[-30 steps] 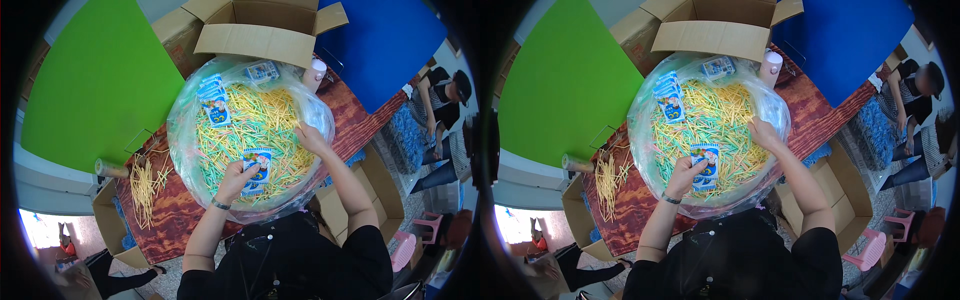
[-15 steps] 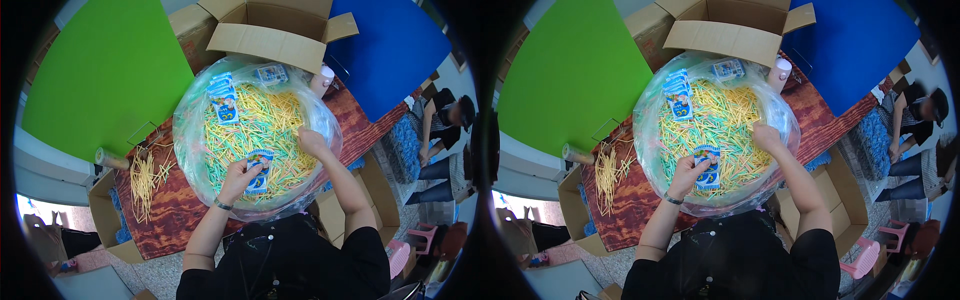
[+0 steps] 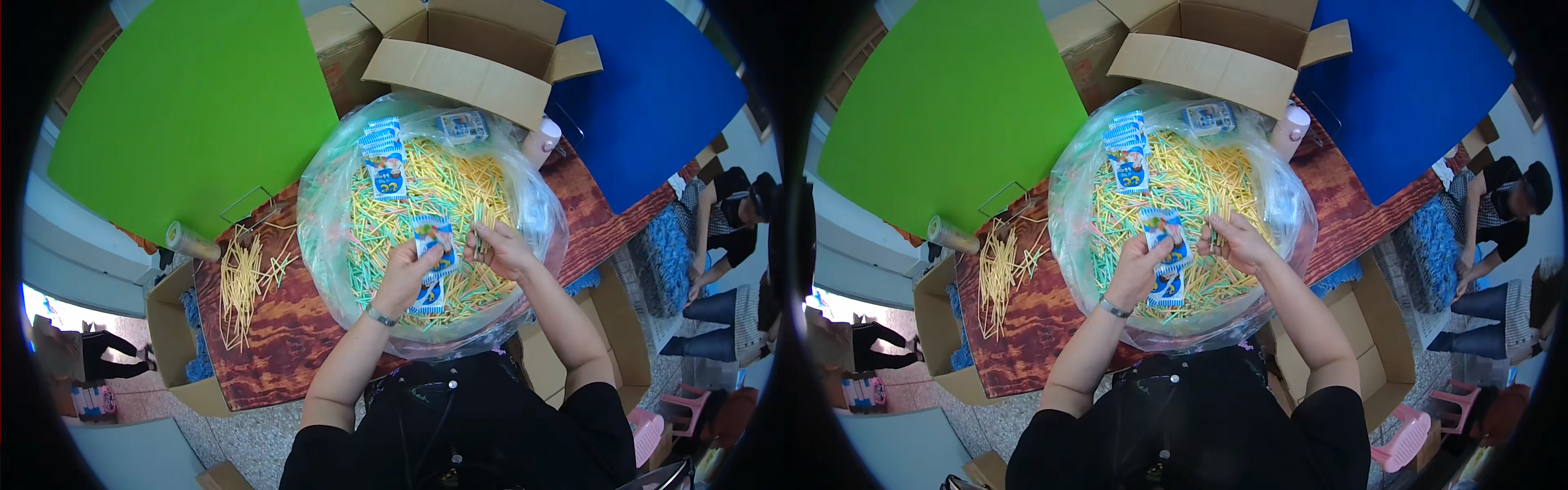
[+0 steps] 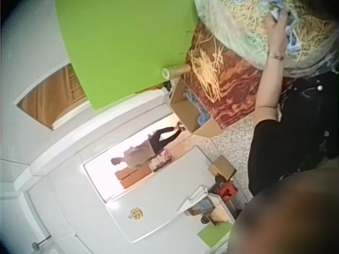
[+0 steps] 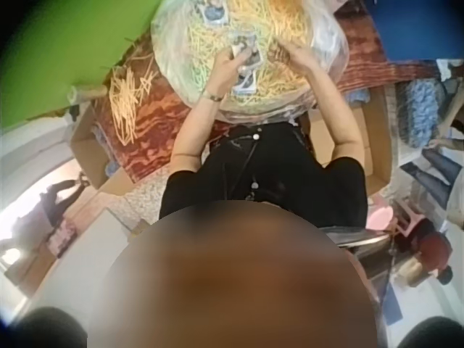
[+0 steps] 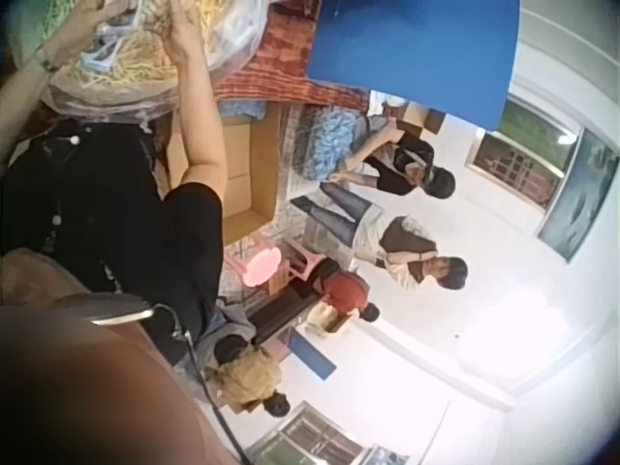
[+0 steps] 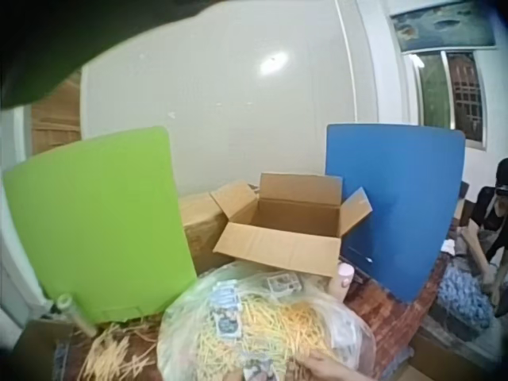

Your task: The person is packing small blue and white packages into a large transparent container filled with yellow shredded paper filler.

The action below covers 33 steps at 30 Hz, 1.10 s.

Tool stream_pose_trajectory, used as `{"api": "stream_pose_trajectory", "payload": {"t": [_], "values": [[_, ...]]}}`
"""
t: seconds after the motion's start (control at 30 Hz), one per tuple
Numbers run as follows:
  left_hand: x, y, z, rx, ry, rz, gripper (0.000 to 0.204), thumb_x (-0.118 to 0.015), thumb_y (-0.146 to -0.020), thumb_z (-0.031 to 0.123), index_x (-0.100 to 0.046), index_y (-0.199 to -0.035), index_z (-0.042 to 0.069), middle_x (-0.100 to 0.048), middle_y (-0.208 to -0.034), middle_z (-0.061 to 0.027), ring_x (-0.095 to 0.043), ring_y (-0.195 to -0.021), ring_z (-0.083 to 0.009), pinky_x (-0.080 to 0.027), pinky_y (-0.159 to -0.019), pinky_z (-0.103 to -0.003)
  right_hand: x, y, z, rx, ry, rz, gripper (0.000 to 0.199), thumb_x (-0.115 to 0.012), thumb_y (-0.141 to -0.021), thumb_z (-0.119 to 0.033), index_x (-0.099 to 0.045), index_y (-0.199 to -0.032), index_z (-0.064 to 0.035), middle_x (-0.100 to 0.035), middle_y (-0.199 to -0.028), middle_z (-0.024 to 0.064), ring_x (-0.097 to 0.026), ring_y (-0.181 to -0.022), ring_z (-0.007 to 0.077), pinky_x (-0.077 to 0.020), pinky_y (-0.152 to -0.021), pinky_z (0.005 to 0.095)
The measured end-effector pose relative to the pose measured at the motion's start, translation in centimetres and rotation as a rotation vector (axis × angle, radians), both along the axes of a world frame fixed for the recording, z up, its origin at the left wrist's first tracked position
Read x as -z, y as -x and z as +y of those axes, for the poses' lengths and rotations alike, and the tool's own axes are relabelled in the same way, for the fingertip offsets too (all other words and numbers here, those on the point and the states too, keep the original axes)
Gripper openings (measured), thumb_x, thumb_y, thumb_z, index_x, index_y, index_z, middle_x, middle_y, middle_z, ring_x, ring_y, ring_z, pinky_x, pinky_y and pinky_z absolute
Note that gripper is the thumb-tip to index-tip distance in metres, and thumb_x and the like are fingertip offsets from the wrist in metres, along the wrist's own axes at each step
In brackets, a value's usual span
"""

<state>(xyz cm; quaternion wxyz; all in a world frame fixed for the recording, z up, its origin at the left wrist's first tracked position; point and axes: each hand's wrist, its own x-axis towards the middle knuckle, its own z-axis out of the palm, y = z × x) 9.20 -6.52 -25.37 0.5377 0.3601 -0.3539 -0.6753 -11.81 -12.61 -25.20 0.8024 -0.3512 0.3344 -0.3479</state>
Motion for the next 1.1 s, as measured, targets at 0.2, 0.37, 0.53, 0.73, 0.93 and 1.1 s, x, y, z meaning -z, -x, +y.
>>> {"api": "stream_pose_trajectory", "payload": {"t": [0.2, 0.37, 0.53, 0.73, 0.93, 1.1], "values": [[0.5, 2.9, 1.6, 0.102, -0.127, 0.307, 0.021, -0.062, -0.094, 0.016, -0.063, -0.111, 0.004, -0.066, -0.104, -0.0028, -0.064, -0.094, -0.0122, -0.054, -0.082, -0.030, -0.1, -2.8, 0.1, 0.120, 0.298, 0.012, 0.022, -0.048, -0.101, -0.026, -0.052, -0.107, -0.0057, -0.062, -0.091, 0.0055, -0.062, -0.078, 0.0153, -0.0523, -0.071, 0.0304], [-0.3, 2.6, 1.3, 0.100, -0.113, 0.328, 0.020, -0.062, -0.094, 0.015, -0.063, -0.110, 0.004, -0.067, -0.103, -0.0036, -0.065, -0.092, -0.0121, -0.054, -0.081, -0.030, 0.5, -4.2, 1.2, 0.286, 0.407, 0.065, 0.024, -0.046, -0.102, -0.025, -0.048, -0.115, -0.0047, -0.059, -0.094, 0.0016, -0.058, -0.081, 0.0070, -0.0475, -0.065, 0.0208], [-0.1, 1.6, 1.3, 0.094, -0.057, 0.219, 0.019, -0.061, -0.094, 0.014, -0.064, -0.110, 0.003, -0.067, -0.103, -0.0044, -0.065, -0.091, -0.0122, -0.054, -0.081, -0.030, -1.5, -4.7, 1.5, 0.274, 0.400, -0.038, 0.020, -0.047, -0.102, -0.020, -0.049, -0.115, -0.0056, -0.060, -0.092, 0.0033, -0.061, -0.084, 0.0115, -0.0504, -0.071, 0.0242], [-0.9, 1.3, 0.7, 0.070, -0.008, 0.194, 0.019, -0.062, -0.094, 0.013, -0.064, -0.108, 0.001, -0.068, -0.102, -0.0042, -0.065, -0.091, -0.0114, -0.053, -0.082, -0.029, 1.1, -4.6, 1.1, 0.175, 0.470, 0.047, 0.019, -0.045, -0.103, -0.020, -0.048, -0.114, -0.0053, -0.057, -0.095, -0.0002, -0.055, -0.087, 0.0079, -0.0459, -0.081, 0.0250], [-1.9, -0.2, 1.0, -0.055, 0.118, -0.148, 0.018, -0.068, -0.089, 0.015, -0.066, -0.101, 0.000, -0.067, -0.088, -0.0001, -0.060, -0.074, -0.0069, -0.048, -0.067, -0.025, -2.9, -2.8, 0.5, 0.047, 0.638, 0.160, 0.017, -0.041, -0.104, -0.021, -0.046, -0.111, -0.0058, -0.058, -0.095, 0.0030, -0.057, -0.080, 0.0102, -0.0492, -0.071, 0.0282], [-0.4, -1.1, 1.1, -0.410, 0.455, -0.786, 0.019, -0.078, -0.076, 0.010, -0.062, -0.086, 0.002, -0.056, -0.066, -0.0056, -0.053, -0.056, -0.0138, -0.040, -0.052, -0.029, -9.1, 0.1, 0.1, -0.319, 0.605, 0.494, 0.022, -0.047, -0.101, -0.026, -0.051, -0.097, -0.0045, -0.060, -0.078, 0.0015, -0.057, -0.059, 0.0077, -0.0460, -0.051, 0.0202]]}}
